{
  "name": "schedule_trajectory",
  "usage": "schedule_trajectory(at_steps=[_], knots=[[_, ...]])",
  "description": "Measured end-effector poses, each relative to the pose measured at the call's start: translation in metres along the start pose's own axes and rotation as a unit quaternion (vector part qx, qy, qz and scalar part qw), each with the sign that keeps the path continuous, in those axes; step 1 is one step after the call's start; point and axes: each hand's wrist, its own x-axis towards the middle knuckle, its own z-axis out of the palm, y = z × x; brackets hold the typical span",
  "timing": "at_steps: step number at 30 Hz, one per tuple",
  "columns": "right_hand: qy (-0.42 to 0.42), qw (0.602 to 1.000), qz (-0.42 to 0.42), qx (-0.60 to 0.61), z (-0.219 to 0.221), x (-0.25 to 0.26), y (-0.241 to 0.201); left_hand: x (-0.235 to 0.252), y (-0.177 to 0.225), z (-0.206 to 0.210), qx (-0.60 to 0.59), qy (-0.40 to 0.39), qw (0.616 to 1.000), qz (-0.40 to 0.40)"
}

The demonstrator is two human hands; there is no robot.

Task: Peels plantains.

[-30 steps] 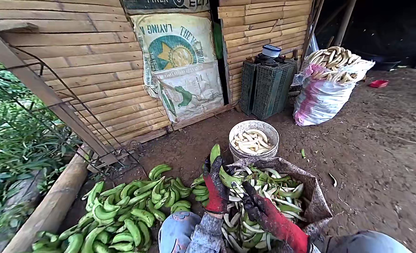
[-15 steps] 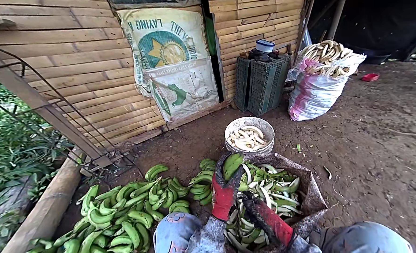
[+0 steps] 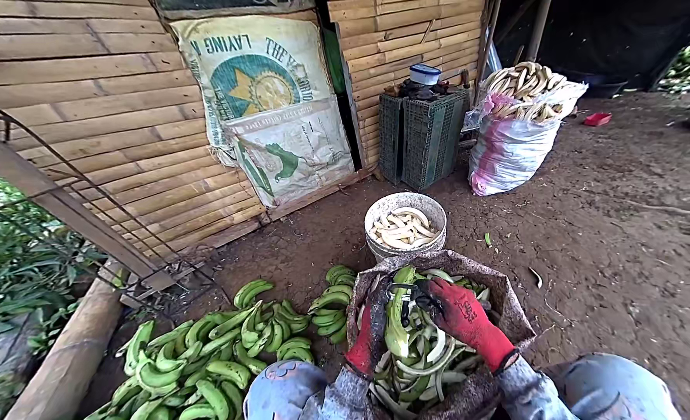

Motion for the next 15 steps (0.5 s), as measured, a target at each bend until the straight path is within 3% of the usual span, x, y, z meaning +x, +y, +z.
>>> schedule_trajectory(at_steps=[4, 7, 10, 12, 15], knots=[[0.127, 0.973, 0.187, 0.045, -0.02, 0.021, 0.031, -0.018, -0.002, 0.002, 0.025, -0.01, 0.999, -0.038], [0.1, 0.98, 0.081, 0.154, -0.015, 0.011, 0.024, 0.008, -0.013, -0.015, -0.136, 0.019, 0.987, -0.079], [-0.052, 0.945, -0.03, 0.322, 0.005, -0.006, 0.005, 0.025, -0.01, -0.022, -0.182, 0.004, 0.983, -0.02], [-0.094, 0.956, -0.042, 0.276, 0.02, -0.009, 0.001, 0.022, -0.011, -0.024, -0.162, -0.006, 0.986, -0.027], [0.023, 0.997, 0.049, 0.063, 0.013, 0.002, 0.006, 0.001, -0.016, -0.018, -0.099, -0.058, 0.99, -0.085]])
